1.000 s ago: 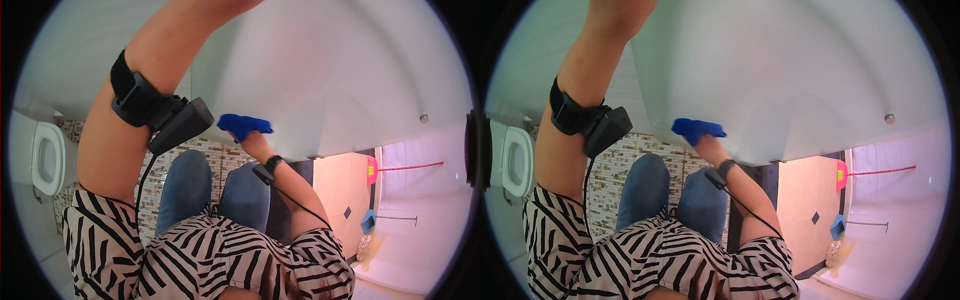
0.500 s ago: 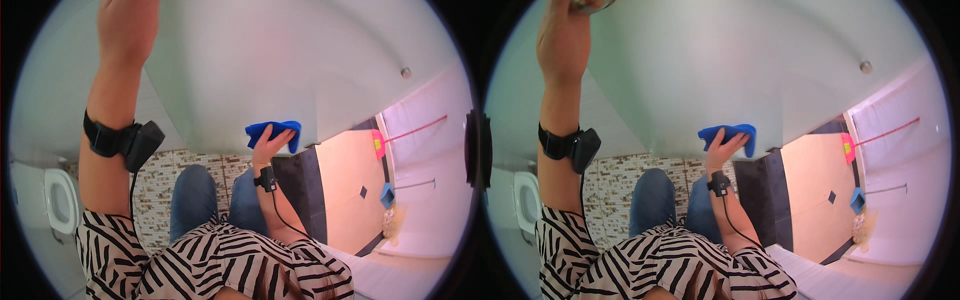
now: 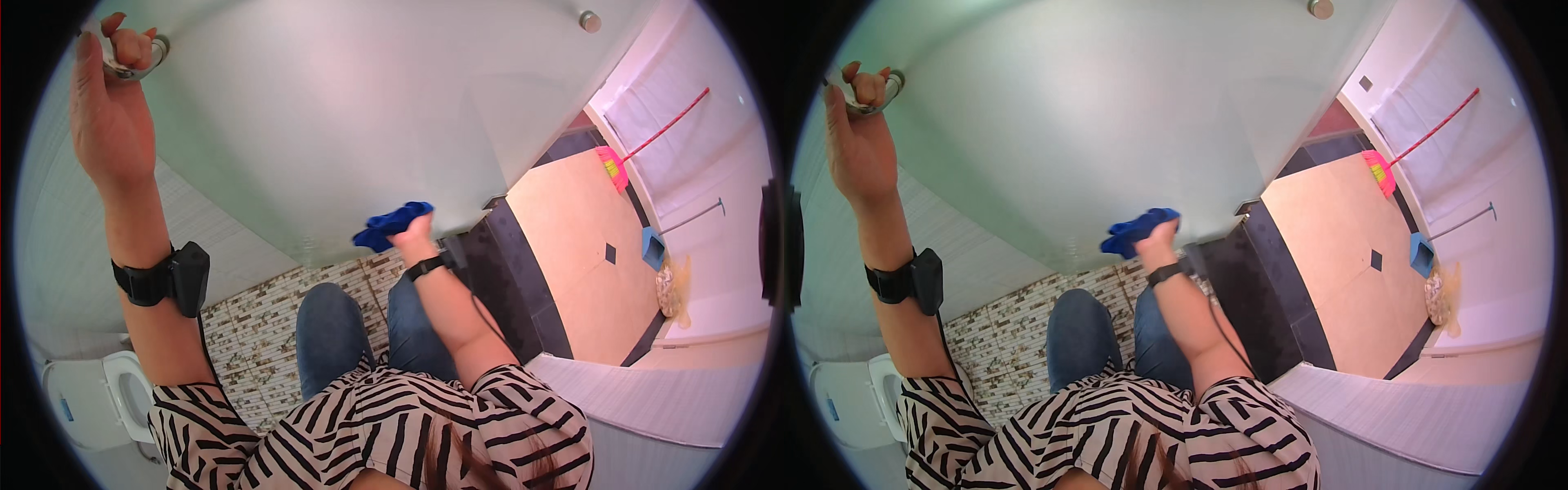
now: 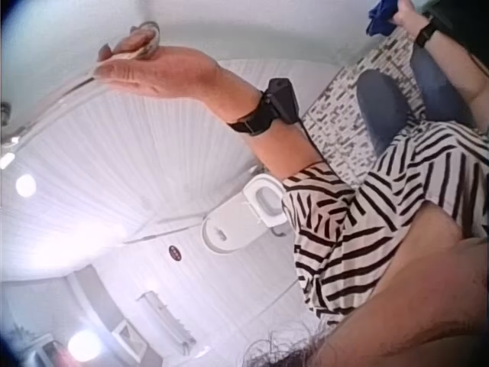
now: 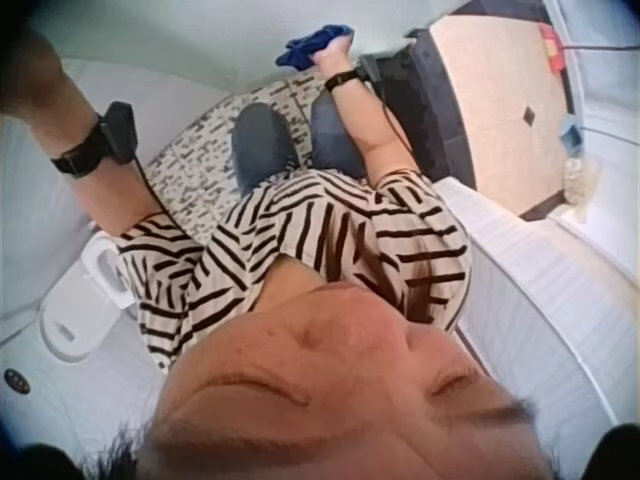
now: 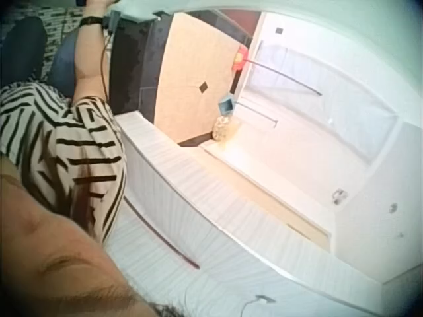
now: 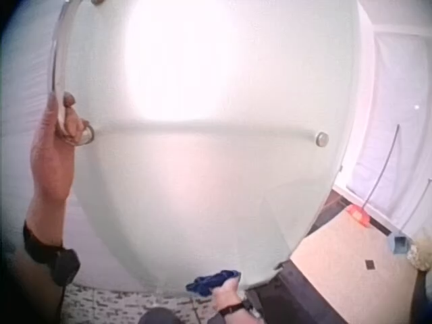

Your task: Wiping the frosted glass door and handle of a shower enclosure with a blue cloth.

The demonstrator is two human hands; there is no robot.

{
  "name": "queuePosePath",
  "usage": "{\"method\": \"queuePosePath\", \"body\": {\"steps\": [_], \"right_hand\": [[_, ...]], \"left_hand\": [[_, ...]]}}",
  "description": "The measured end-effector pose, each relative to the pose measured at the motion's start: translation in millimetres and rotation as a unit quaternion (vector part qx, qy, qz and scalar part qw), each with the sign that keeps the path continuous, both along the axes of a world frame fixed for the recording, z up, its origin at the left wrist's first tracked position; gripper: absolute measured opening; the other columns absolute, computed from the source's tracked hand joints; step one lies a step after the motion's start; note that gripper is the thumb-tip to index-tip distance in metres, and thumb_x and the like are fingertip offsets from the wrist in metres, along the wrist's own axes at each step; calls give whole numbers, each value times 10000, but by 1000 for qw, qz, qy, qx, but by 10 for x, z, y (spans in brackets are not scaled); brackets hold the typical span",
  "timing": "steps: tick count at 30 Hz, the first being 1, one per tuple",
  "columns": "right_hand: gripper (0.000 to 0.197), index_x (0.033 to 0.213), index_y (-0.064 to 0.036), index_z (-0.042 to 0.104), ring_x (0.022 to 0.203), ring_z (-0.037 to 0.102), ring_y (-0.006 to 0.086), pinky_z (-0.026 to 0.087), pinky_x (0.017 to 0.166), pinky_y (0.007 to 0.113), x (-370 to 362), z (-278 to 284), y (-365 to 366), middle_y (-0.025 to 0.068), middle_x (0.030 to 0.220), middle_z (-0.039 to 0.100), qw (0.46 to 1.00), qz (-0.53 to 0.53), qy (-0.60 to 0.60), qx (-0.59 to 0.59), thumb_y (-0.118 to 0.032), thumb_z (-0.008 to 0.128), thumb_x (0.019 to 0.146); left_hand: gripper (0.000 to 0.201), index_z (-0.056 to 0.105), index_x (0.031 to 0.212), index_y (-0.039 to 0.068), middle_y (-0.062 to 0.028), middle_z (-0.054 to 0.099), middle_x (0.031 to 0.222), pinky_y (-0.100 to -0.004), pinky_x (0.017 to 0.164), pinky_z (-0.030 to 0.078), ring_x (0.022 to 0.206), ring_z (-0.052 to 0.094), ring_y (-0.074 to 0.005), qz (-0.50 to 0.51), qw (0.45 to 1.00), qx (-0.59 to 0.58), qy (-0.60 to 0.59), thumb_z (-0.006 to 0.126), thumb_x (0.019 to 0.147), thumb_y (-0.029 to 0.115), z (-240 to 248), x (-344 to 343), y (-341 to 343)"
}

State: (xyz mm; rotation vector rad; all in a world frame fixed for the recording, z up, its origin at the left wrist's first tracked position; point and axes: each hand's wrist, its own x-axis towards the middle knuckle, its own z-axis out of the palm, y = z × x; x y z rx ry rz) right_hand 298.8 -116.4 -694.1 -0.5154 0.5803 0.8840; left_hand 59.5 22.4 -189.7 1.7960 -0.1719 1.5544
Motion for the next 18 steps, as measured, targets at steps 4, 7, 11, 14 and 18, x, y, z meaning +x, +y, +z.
{"method": "queuePosePath", "body": {"steps": [4, 7, 11, 14, 18], "right_hand": [[290, 842, -189, 584, 841, 581, 202, 474, 859, 399, 1440, -232, -934, 0, 867, 617, 987, -92, -121, -54, -412, 417, 923], [540, 1216, -102, 528, 1168, 507, 228, 355, 1065, 416, 920, 645, -619, 43, 1283, 533, 975, -148, -129, -106, -541, 336, 966], [659, 1410, -42, 374, 1286, 437, 258, 314, 1102, 403, 1042, 831, -720, 101, 1461, 401, 928, -229, -151, -254, -543, 322, 986], [656, 1445, -17, 318, 1295, 441, 294, 335, 1084, 374, 747, 784, -571, 148, 1481, 380, 888, -266, -195, -321, -495, 356, 998], [707, 1470, -44, 283, 1338, 395, 293, 295, 1117, 394, 441, 477, -383, 129, 1511, 339, 923, -203, -97, -313, -554, 319, 981]], "left_hand": [[380, 464, 1116, -54, -16, 348, 803, -416, 1046, 305, 797, 367, -153, -9, 998, -47, -27, 346, 1042, 299, 102, 175, -203], [378, 459, 1115, -61, -17, 344, 800, -420, 1043, 309, 798, 367, -149, 61, 997, -52, -7, 348, 1038, 292, -4, -65, -94], [379, 448, 1111, -69, -17, 343, 797, -425, 1048, 307, 798, 367, -147, 51, 998, -40, -26, 351, 1035, 290, 75, 35, -152], [333, 453, 1063, -58, -22, 375, 764, -437, 1026, 333, 767, 398, -160, 31, 998, -35, -34, 385, 1027, 267, 59, 57, -91], [355, 448, 1097, -81, -27, 381, 782, -448, 1034, 330, 772, 399, -158, 55, 998, -25, -34, 358, 1025, 255, 45, -25, -96]]}}
